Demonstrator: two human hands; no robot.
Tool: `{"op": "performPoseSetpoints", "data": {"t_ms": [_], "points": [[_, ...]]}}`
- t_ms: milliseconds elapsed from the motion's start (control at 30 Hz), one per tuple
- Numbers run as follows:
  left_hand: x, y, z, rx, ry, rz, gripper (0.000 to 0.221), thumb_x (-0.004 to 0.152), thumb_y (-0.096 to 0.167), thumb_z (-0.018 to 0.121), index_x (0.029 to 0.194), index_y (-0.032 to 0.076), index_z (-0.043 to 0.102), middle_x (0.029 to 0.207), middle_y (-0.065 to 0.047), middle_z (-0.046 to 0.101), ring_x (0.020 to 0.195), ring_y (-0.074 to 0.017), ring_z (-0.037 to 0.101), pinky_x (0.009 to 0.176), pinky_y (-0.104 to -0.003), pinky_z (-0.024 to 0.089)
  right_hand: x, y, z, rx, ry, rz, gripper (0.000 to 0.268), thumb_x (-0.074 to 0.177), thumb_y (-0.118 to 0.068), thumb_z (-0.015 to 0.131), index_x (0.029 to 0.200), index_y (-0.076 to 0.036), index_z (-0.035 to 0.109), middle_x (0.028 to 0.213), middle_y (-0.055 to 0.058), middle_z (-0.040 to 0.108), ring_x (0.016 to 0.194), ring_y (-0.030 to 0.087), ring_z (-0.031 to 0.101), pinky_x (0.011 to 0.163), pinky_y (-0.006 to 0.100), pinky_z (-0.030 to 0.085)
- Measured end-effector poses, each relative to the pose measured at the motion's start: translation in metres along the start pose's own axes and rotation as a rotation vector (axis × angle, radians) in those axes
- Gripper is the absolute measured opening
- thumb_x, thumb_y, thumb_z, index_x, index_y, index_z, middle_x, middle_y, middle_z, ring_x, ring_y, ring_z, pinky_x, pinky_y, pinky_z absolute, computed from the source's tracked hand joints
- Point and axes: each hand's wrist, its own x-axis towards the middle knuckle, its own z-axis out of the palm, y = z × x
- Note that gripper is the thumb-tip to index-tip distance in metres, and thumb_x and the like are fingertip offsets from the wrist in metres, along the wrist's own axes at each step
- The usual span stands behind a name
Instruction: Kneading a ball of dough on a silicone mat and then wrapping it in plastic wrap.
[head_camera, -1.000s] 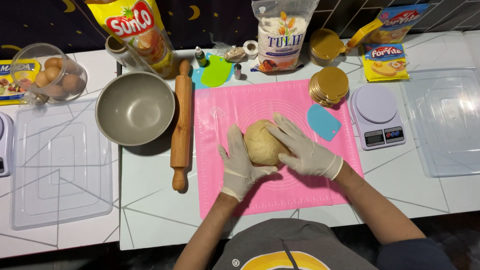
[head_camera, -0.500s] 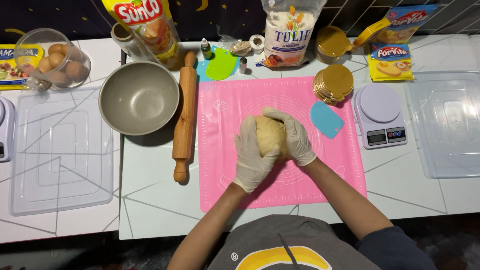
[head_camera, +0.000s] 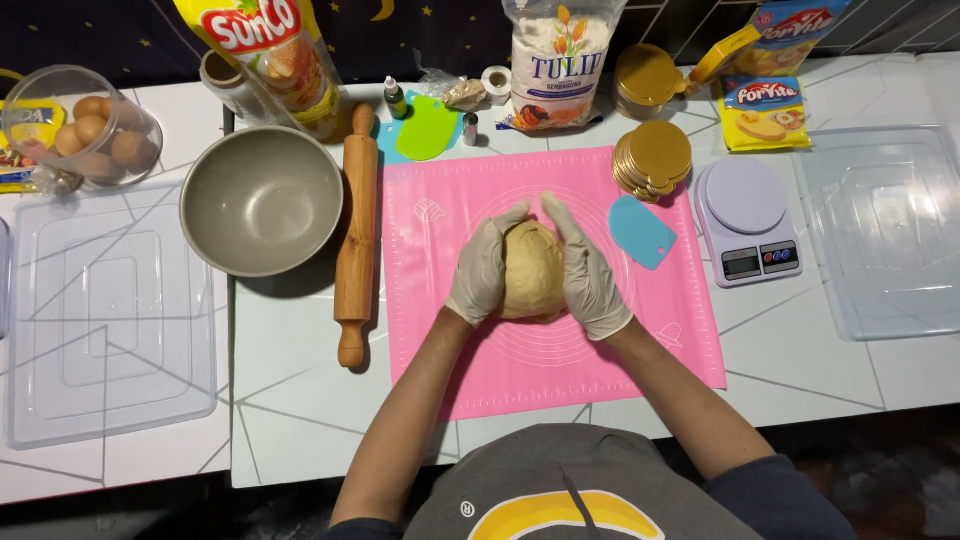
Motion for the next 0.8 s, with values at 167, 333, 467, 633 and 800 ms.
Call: {"op": "performPoseSetpoints", "data": {"t_ms": [167,333,467,633,800], "points": [[-0.009,0.031,0.012,-0.146,0.25,-0.112,0.056,0.109,0.033,0.018,0.147,0.009,0.052,0.14,-0.014,0.062,0.131,-0.0269,0.059,0.119,-0.041,0.036,0.017,0.027,0.024,-0.367,0.062,-0.195,0.056,0.109,-0.033,0.024,0.152,-0.004,0.046,0.154,0.018,0.047,0.147,0.039,0.037,0.123,0.05,0.024],[-0.021,0.026,0.014,0.014,0.337,-0.141,0.052,0.109,0.028,0.023,0.15,0.004,0.046,0.135,-0.022,0.063,0.126,-0.0332,0.062,0.113,-0.046,0.044,0.008,0.047,0.023,-0.553,-0.024,-0.164,0.048,0.111,-0.032,0.04,0.155,-0.013,0.046,0.155,0.013,0.048,0.147,0.035,0.038,0.118,0.054,0.027],[-0.032,0.039,0.023,0.205,0.348,-0.049,0.058,0.109,0.034,0.013,0.159,0.008,0.028,0.162,-0.016,0.035,0.149,-0.0324,0.034,0.126,-0.047,0.012,0.002,0.026,0.027,-0.571,-0.03,-0.188,0.051,0.11,-0.032,0.034,0.157,-0.012,0.041,0.158,0.016,0.043,0.149,0.035,0.034,0.122,0.051,0.02],[-0.028,0.052,0.026,0.574,0.223,0.204,0.065,0.103,0.037,0.012,0.159,0.008,0.027,0.163,-0.018,0.031,0.153,-0.0402,0.024,0.121,-0.067,0.01,0.0,-0.009,0.006,-0.317,-0.195,-0.151,0.056,0.107,-0.032,0.04,0.157,-0.007,0.04,0.163,0.019,0.034,0.152,0.033,0.028,0.125,0.05,0.013],[-0.012,-0.011,0.057,0.825,0.205,0.434,0.049,0.084,0.046,0.064,0.13,0.032,0.067,0.127,0.002,0.065,0.127,-0.0339,0.055,0.102,-0.067,0.04,-0.017,-0.027,-0.031,0.016,0.151,0.063,0.05,0.111,-0.025,0.025,0.15,-0.002,0.048,0.147,0.019,0.056,0.14,0.031,0.048,0.116,0.045,0.038]]}}
